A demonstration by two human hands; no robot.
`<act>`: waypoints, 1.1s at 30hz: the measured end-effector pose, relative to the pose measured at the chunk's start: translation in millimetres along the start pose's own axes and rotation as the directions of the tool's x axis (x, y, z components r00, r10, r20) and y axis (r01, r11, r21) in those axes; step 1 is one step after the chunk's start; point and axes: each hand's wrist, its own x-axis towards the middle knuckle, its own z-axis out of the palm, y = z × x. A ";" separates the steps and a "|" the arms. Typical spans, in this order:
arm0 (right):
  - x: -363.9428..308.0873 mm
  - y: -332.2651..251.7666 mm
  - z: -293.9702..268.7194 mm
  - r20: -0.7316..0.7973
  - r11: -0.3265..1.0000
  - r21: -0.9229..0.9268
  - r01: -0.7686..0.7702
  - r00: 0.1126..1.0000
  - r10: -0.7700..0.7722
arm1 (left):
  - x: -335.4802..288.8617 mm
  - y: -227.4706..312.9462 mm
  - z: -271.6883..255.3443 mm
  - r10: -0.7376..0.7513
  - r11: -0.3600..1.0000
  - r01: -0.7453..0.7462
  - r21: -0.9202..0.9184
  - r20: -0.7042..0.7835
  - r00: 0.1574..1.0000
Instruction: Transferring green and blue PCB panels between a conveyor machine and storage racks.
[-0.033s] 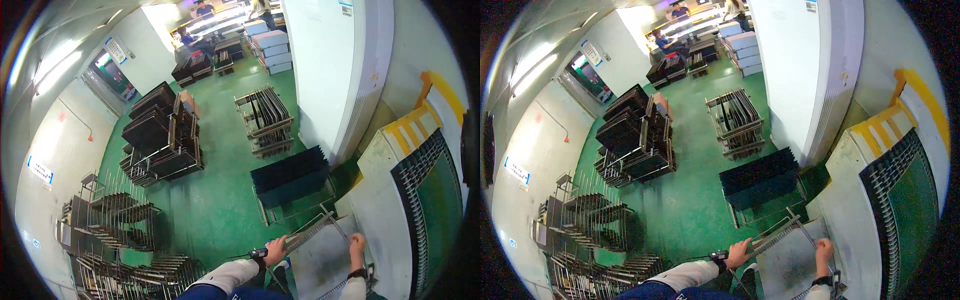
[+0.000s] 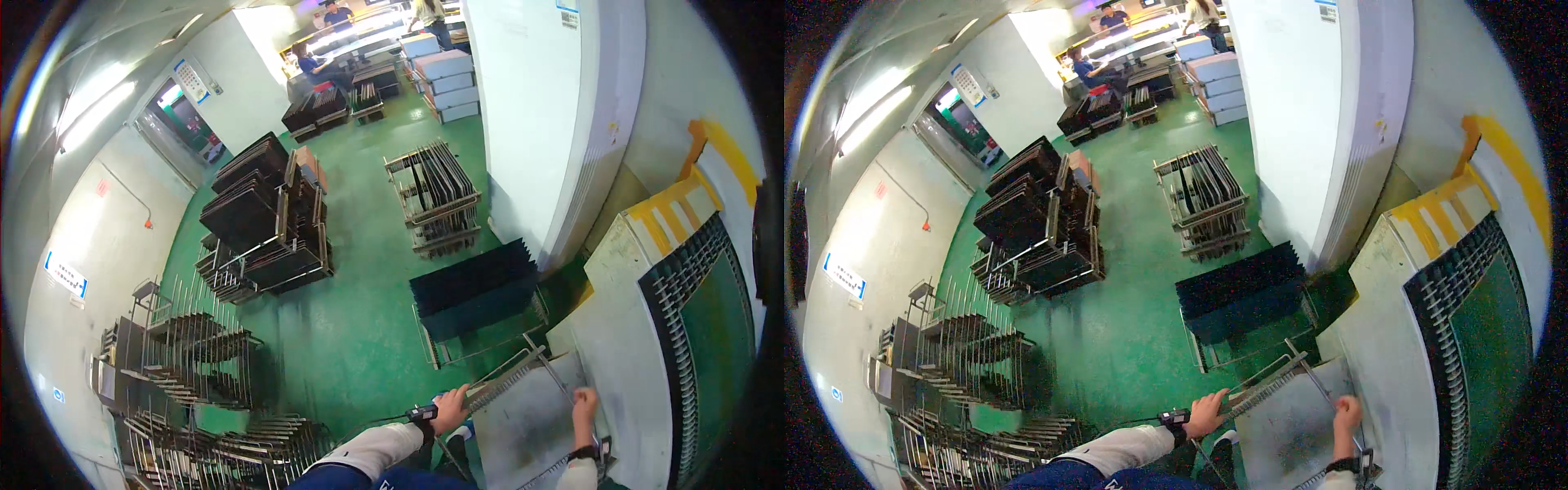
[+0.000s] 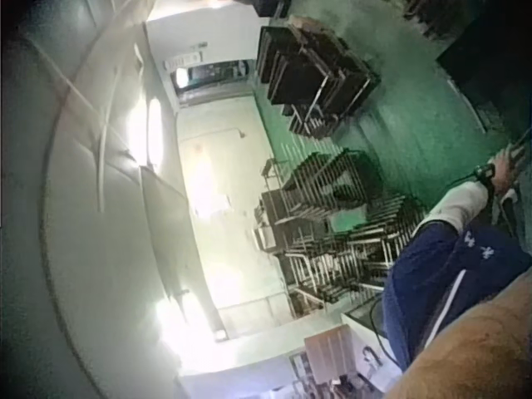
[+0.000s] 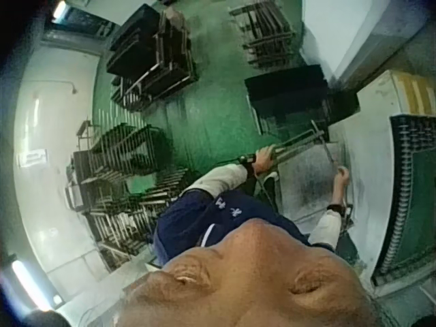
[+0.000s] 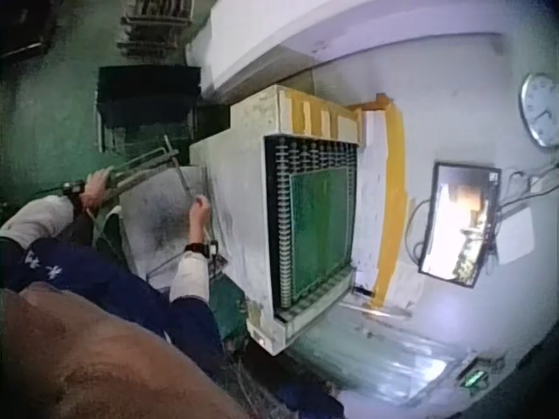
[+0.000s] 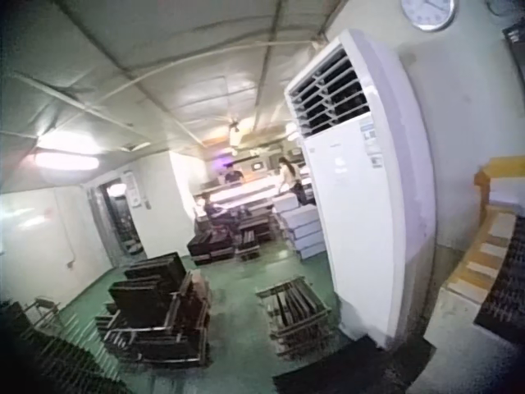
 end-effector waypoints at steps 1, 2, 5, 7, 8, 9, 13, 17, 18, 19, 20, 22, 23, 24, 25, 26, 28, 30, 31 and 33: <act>-14.9 22.1 -13.1 -0.018 0.999 0.001 0.038 0.999 -0.038 | -0.2 -1.7 2.7 -0.005 1.000 0.005 -0.005 -0.008 1.000; -32.2 54.1 -27.0 -0.046 0.998 -0.055 0.023 0.999 -0.025 | 0.5 -5.7 7.4 -0.009 1.000 0.009 -0.026 -0.008 1.000; -93.2 131.2 -76.9 -0.273 0.912 -0.411 0.001 0.954 -0.124 | 5.4 -13.7 15.0 -0.040 0.996 0.039 -0.086 -0.008 0.999; -154.7 174.5 -129.4 -0.287 0.711 -0.651 -0.267 0.953 0.095 | 6.4 -17.0 18.0 -0.090 0.988 0.086 -0.127 -0.024 0.996; -184.6 142.8 -150.2 -0.295 0.720 -0.581 -0.380 0.923 0.248 | 9.9 -14.0 21.9 -0.065 0.992 0.060 -0.108 -0.047 0.997; -218.5 103.9 -167.5 -0.275 0.724 -0.448 -0.524 0.852 0.446 | 12.7 -12.1 25.5 -0.042 0.996 0.036 -0.087 -0.069 0.997; -235.7 23.8 -178.4 -0.130 0.716 -0.322 -0.619 0.778 0.614 | 17.3 -11.0 12.8 -0.105 0.987 0.097 -0.126 -0.057 0.993; -218.0 -7.3 -139.9 -0.061 0.804 -0.273 -0.529 0.843 0.534 | 23.3 -22.6 15.1 -0.150 0.922 0.147 -0.359 0.020 0.988; -215.8 -13.7 -131.2 -0.050 0.819 -0.259 -0.512 0.854 0.518 | 17.9 -10.0 -3.8 -0.185 0.858 0.226 -0.462 0.133 0.974; -204.4 -22.1 -116.7 -0.002 0.847 -0.242 -0.474 0.873 0.488 | 9.8 -8.3 -25.2 -0.231 0.775 0.316 -0.547 0.221 0.948; -195.2 -35.1 -101.1 0.031 0.871 -0.227 -0.435 0.891 0.453 | 8.8 -25.2 -4.4 -0.238 0.818 0.244 -0.521 0.080 0.968; -186.8 -54.3 -81.1 0.078 0.900 -0.204 -0.386 0.910 0.408 | -8.9 -37.0 -10.7 -0.253 0.788 0.253 -0.561 0.079 0.964; -185.2 -65.3 -71.0 0.103 0.912 -0.192 -0.362 0.917 0.386 | -20.2 -44.0 -14.6 -0.274 0.762 0.272 -0.588 0.087 0.958; -182.0 -78.1 -59.4 0.129 0.924 -0.180 -0.336 0.924 0.361 | -31.1 -58.3 -11.2 -0.289 0.766 0.256 -0.589 0.040 0.956; -179.8 -89.8 -47.3 0.158 0.936 -0.169 -0.309 0.929 0.335 | -38.5 -70.6 -14.4 -0.299 0.758 0.252 -0.602 0.023 0.954; -179.4 -99.9 -37.0 0.181 0.943 -0.155 -0.293 0.930 0.319 | -57.1 -72.8 -39.0 -0.332 0.721 0.318 -0.615 0.096 0.938; -177.8 -125.7 -12.4 0.247 0.961 -0.135 -0.240 0.932 0.267 | -79.7 -94.4 -54.5 -0.401 0.705 0.371 -0.604 0.091 0.911; -180.6 -153.0 12.1 0.310 0.974 -0.115 -0.194 0.925 0.220 | -100.5 -118.3 -62.9 -0.442 0.678 0.353 -0.645 0.026 0.896; -182.0 -166.9 25.6 0.344 0.979 -0.106 -0.172 0.918 0.198 | -112.4 -131.7 -70.3 -0.467 0.664 0.338 -0.667 -0.017 0.884; -187.7 -192.7 51.1 0.408 0.987 -0.090 -0.131 0.900 0.157 | -143.2 -152.8 -98.4 -0.522 0.612 0.369 -0.700 -0.008 0.853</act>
